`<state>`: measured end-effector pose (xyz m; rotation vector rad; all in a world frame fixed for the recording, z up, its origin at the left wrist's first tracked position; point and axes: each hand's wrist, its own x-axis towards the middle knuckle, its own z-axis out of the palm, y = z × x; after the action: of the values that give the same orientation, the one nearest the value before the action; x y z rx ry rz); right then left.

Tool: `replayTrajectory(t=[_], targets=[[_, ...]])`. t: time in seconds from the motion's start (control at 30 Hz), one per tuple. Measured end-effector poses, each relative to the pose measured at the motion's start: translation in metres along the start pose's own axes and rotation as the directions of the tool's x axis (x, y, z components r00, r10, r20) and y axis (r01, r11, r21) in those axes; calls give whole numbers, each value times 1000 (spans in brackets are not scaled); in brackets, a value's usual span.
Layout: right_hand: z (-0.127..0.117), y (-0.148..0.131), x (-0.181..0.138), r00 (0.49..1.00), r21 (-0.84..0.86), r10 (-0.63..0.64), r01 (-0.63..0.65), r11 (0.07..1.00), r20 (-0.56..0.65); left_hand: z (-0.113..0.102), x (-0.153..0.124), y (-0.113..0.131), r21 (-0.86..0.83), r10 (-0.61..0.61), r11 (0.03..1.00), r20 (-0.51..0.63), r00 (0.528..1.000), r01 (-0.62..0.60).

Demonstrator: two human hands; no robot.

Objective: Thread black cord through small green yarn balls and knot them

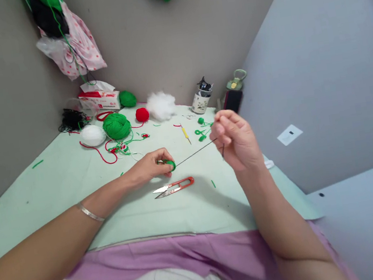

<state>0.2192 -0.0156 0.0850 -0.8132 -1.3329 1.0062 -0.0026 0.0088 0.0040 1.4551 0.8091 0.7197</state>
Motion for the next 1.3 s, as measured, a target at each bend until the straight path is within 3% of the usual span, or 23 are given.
replayTrajectory(t=[0.13, 0.3, 0.43, 0.63, 0.83, 1.07, 1.3], targets=[[-10, -5, 4, 988, -73, -141, 136, 988, -67, -2, -1, 3, -42, 1, 999, 1, 1000, -1], [-10, 2, 3, 998, -125, -39, 33, 992, -45, -5, -2, 4, -205, -52, 977, 50, 997, 61], [-1, 8, -4, 996, -220, -3, 23, 975, 89, -7, -3, 6, -265, -30, 963, 69, 997, 47], [13, 11, -16, 947, -536, -118, 270, 800, 300, -8, -5, 15, -274, 24, 961, 0, 1000, -23], [15, 20, -19, 909, -633, -122, 368, 681, 397, -7, -3, 16, -301, 34, 952, -85, 996, -58], [15, 23, -19, 894, -692, -99, 404, 598, 437, -6, -2, 16, -296, 33, 953, -92, 995, -59], [15, 21, -20, 896, -705, -81, 397, 588, 437, -6, -3, 17, -304, 55, 949, -107, 993, -86]])
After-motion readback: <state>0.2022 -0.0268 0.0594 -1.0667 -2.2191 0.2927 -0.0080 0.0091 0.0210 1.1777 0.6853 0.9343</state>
